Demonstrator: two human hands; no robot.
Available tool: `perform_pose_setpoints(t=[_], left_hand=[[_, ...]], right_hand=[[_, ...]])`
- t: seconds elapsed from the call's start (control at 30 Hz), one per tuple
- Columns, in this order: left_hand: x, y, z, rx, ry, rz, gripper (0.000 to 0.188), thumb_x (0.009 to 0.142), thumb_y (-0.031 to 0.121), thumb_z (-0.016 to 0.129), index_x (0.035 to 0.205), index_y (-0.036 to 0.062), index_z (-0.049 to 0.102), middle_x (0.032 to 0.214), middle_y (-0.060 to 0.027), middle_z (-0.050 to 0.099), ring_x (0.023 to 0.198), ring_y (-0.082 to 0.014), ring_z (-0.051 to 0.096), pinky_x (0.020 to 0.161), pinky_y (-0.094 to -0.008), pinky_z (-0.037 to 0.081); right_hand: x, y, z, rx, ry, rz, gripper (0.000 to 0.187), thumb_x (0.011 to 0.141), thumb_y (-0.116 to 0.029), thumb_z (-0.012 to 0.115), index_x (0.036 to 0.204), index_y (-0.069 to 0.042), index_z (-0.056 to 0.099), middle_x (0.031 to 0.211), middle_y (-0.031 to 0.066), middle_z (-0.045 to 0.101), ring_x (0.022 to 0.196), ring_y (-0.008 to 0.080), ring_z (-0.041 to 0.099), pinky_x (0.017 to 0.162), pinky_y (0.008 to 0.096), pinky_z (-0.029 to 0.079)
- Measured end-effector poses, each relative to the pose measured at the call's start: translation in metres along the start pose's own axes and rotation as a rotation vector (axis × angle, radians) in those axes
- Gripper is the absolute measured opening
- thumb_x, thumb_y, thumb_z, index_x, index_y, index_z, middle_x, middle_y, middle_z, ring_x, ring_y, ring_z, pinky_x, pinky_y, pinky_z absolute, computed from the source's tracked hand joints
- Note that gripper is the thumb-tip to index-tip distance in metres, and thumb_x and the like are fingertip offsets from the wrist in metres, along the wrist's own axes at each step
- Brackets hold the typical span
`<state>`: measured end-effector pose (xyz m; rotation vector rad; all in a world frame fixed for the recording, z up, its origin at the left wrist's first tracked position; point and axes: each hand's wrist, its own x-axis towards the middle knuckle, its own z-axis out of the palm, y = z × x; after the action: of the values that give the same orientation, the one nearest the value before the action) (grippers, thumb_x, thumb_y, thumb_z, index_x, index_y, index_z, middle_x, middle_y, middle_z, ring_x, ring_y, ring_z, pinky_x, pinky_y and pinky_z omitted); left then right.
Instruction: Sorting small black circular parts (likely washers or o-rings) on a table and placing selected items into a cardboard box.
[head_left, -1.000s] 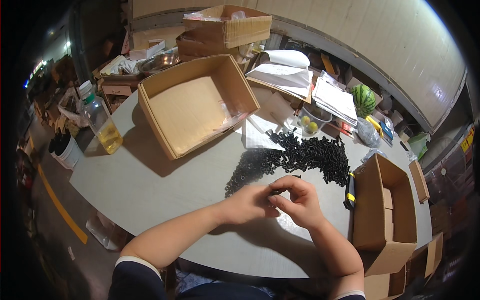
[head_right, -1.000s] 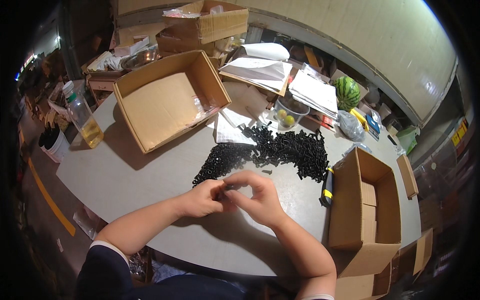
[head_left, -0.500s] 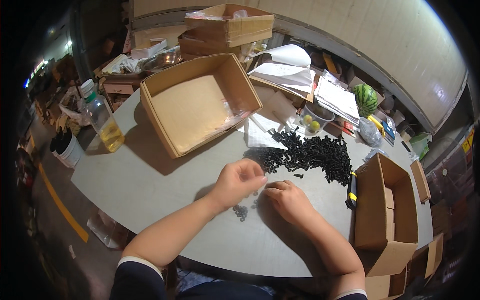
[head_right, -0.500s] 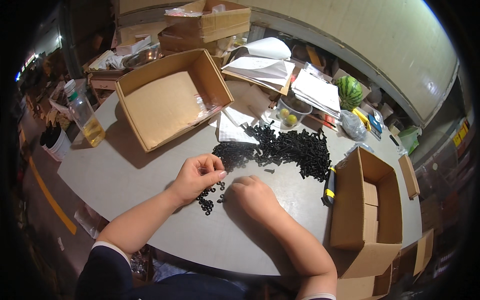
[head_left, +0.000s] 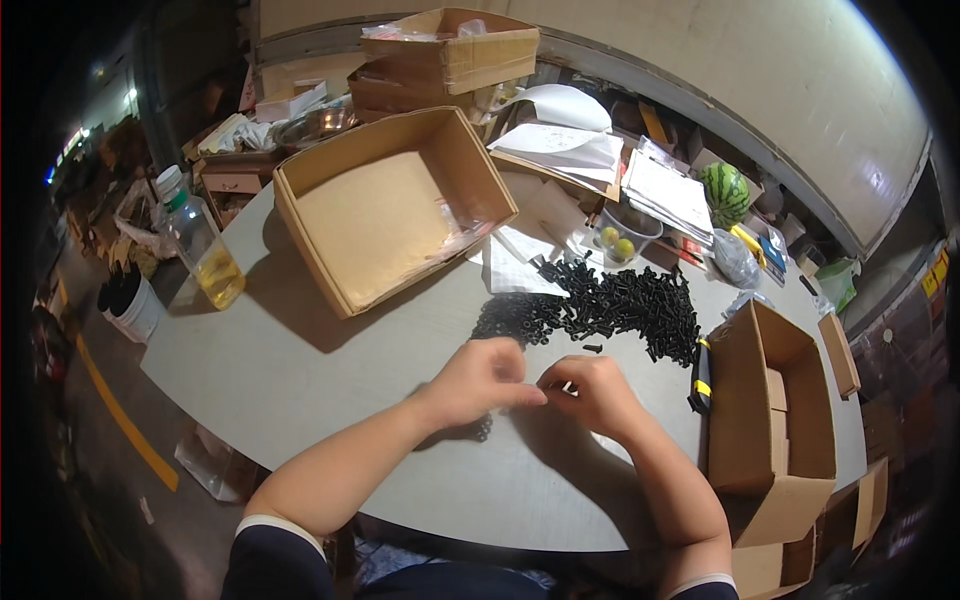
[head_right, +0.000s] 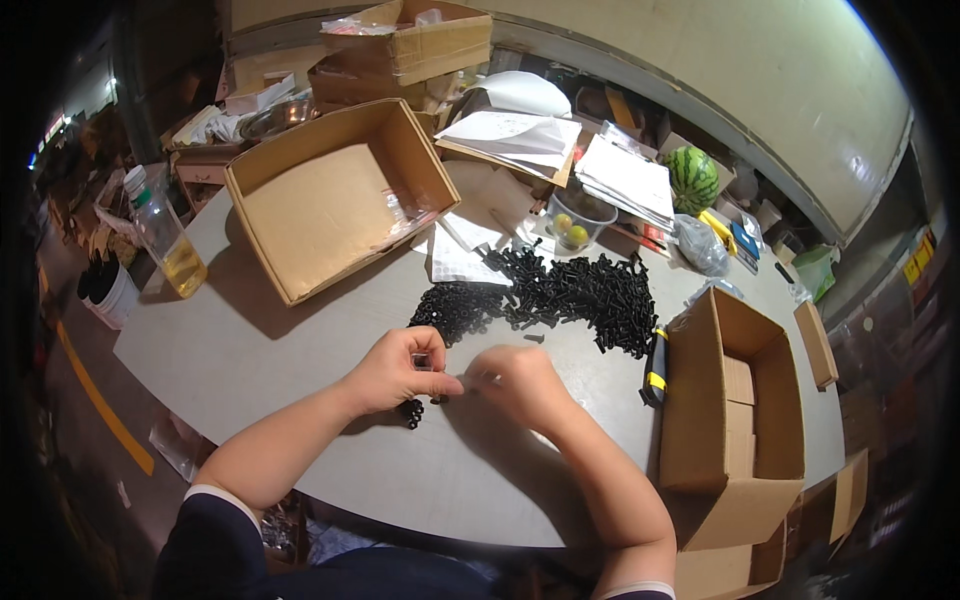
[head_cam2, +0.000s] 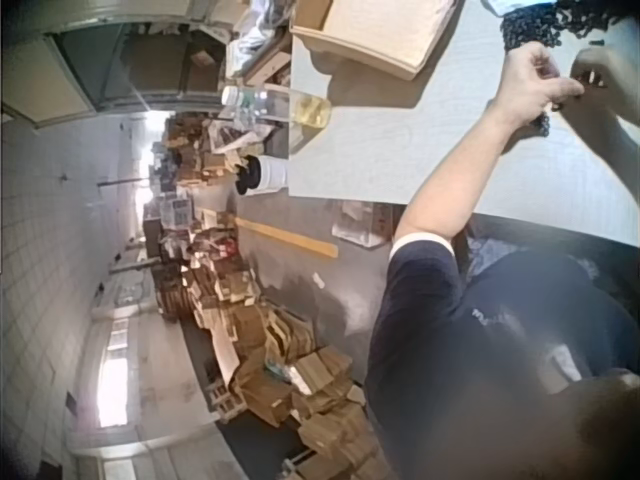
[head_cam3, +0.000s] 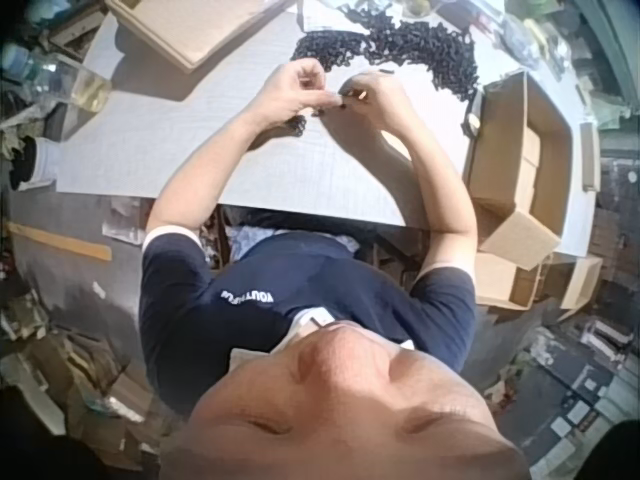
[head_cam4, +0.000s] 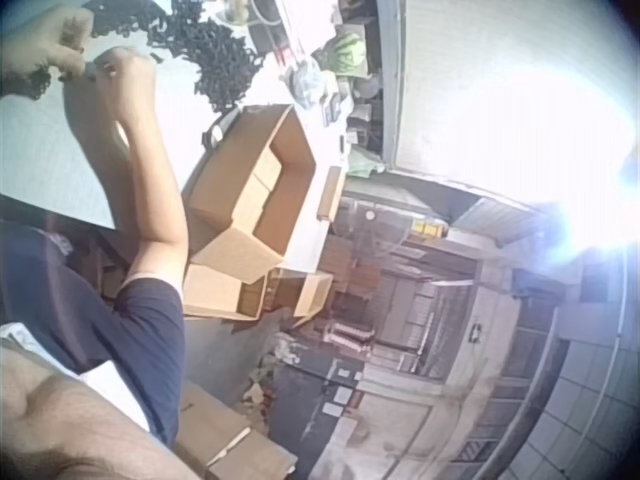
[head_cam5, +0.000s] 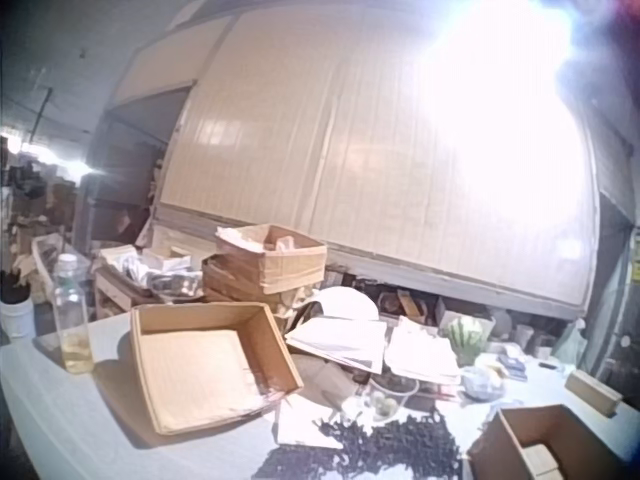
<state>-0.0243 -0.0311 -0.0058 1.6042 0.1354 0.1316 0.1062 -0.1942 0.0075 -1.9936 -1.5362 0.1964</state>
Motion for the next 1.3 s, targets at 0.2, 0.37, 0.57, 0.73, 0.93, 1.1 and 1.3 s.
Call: perform_pose_setpoints(t=[0.2, 0.37, 0.57, 0.73, 0.93, 1.1, 1.3], left_hand=[[0.002, 0.004, 0.003, 0.076, -0.010, 0.089, 0.038, 0.066, 0.016, 0.086, 0.074, 0.0084, 0.049, 0.073, 0.0034, 0.053, 0.067, -0.0048, 0.049, 0.059, -0.0214, 0.041], [-0.002, 0.007, 0.006, 0.133, -0.087, 0.049, 0.040, 0.065, 0.025, 0.085, 0.075, 0.0044, 0.052, 0.072, -0.0006, 0.054, 0.069, -0.0093, 0.050, 0.062, -0.0252, 0.043], [-0.009, 0.007, 0.010, 0.037, -0.177, 0.149, 0.060, 0.064, 0.013, 0.085, 0.115, 0.0005, 0.055, 0.099, -0.0026, 0.060, 0.090, -0.0107, 0.056, 0.078, -0.0267, 0.047], [0.002, 0.004, 0.013, 0.091, -0.145, -0.041, 0.049, 0.057, 0.015, 0.089, 0.090, 0.0023, 0.056, 0.085, -0.0055, 0.061, 0.078, -0.0125, 0.060, 0.063, -0.0265, 0.050], [-0.013, 0.006, 0.023, -0.240, 0.107, 0.224, 0.045, 0.071, 0.030, 0.081, 0.093, 0.0028, 0.053, 0.083, -0.0018, 0.054, 0.081, -0.0103, 0.053, 0.075, -0.0248, 0.044], [0.000, 0.001, 0.002, 0.157, 0.123, 0.320, 0.017, 0.088, 0.008, 0.061, 0.099, -0.0009, 0.053, 0.093, -0.0051, 0.055, 0.087, -0.0116, 0.053, 0.080, -0.0238, 0.042], [-0.012, 0.013, 0.016, 0.255, 0.145, 0.280, 0.015, 0.095, 0.013, 0.053, 0.097, -0.0018, 0.058, 0.086, -0.0055, 0.059, 0.077, -0.0107, 0.055, 0.068, -0.0228, 0.045]], right_hand=[[-0.006, 0.004, 0.009, -0.155, -0.084, -0.084, 0.012, 0.072, -0.012, 0.068, 0.083, -0.006, 0.066, 0.080, 0.0122, 0.065, 0.073, 0.0308, 0.064, 0.065, 0.0370, 0.051], [-0.001, -0.002, -0.007, 0.446, 0.057, 0.047, 0.014, 0.072, 0.000, 0.065, 0.086, -0.003, 0.066, 0.079, 0.0102, 0.064, 0.069, 0.0205, 0.065, 0.065, 0.0299, 0.051], [0.006, -0.037, -0.011, 0.473, 0.138, -0.340, 0.013, 0.075, -0.001, 0.070, 0.087, -0.001, 0.064, 0.086, 0.0091, 0.065, 0.079, 0.0241, 0.064, 0.071, 0.0314, 0.051], [-0.009, -0.017, -0.023, 0.239, 0.074, -0.422, 0.024, 0.071, -0.019, 0.076, 0.091, -0.010, 0.068, 0.124, 0.0164, 0.049, 0.114, 0.0329, 0.047, 0.094, 0.0435, 0.039], [0.015, -0.019, 0.015, 0.308, 0.291, -0.533, 0.017, 0.069, -0.014, 0.073, 0.074, -0.005, 0.059, 0.107, 0.0168, 0.047, 0.101, 0.0351, 0.046, 0.084, 0.0417, 0.042], [0.004, -0.001, 0.000, 0.260, 0.302, -0.365, 0.015, 0.065, -0.007, 0.070, 0.074, -0.004, 0.059, 0.072, 0.0096, 0.057, 0.066, 0.0291, 0.058, 0.059, 0.0368, 0.046], [0.003, -0.006, 0.006, 0.423, 0.322, -0.219, 0.016, 0.066, -0.008, 0.068, 0.074, -0.001, 0.057, 0.067, 0.0125, 0.056, 0.066, 0.0329, 0.058, 0.060, 0.0400, 0.047]])
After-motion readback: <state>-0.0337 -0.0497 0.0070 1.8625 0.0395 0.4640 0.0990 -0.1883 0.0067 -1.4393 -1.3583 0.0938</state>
